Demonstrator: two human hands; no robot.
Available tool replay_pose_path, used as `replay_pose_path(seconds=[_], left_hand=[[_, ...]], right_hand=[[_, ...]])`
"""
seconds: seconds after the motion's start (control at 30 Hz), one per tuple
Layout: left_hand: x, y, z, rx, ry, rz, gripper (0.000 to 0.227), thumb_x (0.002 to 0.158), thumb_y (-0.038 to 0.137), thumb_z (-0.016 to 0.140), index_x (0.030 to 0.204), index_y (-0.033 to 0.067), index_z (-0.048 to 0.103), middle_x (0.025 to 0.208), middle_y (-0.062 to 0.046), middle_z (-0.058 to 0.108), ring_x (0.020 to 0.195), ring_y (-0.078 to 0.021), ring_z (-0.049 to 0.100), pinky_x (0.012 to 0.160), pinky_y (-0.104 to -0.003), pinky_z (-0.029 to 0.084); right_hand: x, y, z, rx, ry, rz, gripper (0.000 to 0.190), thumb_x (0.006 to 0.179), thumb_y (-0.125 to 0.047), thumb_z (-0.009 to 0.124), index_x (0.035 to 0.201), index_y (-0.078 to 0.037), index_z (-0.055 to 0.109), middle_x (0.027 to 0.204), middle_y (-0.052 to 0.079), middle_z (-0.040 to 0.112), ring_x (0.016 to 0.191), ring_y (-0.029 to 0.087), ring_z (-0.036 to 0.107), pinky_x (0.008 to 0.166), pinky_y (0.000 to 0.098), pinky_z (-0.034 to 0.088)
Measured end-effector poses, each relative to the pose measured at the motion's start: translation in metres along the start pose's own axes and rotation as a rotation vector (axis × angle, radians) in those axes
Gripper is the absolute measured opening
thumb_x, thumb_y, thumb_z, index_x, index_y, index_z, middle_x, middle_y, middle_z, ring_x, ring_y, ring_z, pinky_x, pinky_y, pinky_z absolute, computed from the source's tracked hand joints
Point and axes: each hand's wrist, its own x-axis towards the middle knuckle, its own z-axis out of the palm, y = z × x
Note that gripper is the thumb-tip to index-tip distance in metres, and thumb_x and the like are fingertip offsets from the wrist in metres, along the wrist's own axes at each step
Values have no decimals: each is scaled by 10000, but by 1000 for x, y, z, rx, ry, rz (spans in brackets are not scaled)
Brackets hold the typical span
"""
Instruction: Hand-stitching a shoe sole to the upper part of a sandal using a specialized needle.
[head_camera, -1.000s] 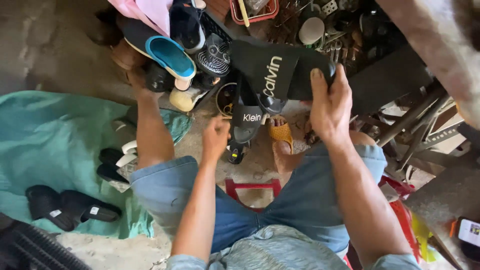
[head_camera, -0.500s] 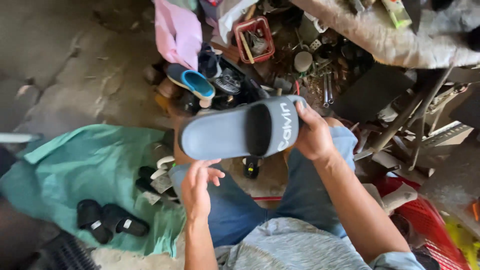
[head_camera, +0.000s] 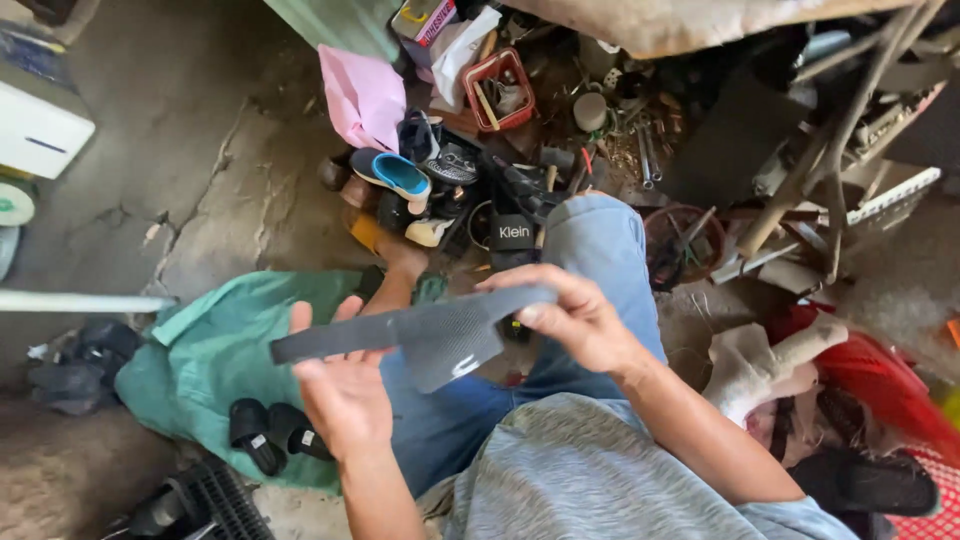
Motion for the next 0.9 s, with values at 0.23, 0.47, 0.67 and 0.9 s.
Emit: replay_pose_path(seconds=[0.23, 0.47, 0.67, 0.9], left_hand=[[-2, 30, 19, -283, -169, 189, 857, 920, 635, 588, 1635, 263, 299, 1550, -253, 497, 1414, -496, 513, 1284, -662, 366], [7, 43, 37, -496, -262, 212, 851, 932, 265, 606, 1676, 178, 202, 1481, -345, 524, 1365, -566, 537, 1213, -695, 407], [27, 35, 39, -533, -339, 192, 847, 945, 235, 598, 1683, 167, 189, 1502, -333, 522, 1394, -543, 542, 1231, -651, 428], [54, 28, 59, -104, -189, 65, 1050, 867, 572, 711, 1656, 146, 164, 1284, -201, 662, 1182, -402, 682, 1007, -553, 579]], right_hand=[[-6, -16, 5, -372, -263, -370, 398, 1130, -338, 342, 1283, -79, 603, 1565, 226, 417, 1513, 470, 401, 1239, 608, 380], [-18, 11, 8, -692, -203, -560, 501, 1117, -446, 300, 1222, -34, 565, 1543, 339, 359, 1489, 559, 357, 1237, 657, 383], [-16, 36, 0, -845, -161, -584, 397, 1108, -407, 370, 1214, -72, 556, 1545, 317, 357, 1501, 525, 336, 1244, 661, 362], [11, 36, -3, -940, -209, -528, 619, 1092, -504, 251, 1338, -30, 564, 1417, 238, 582, 1381, 472, 549, 1219, 704, 283]])
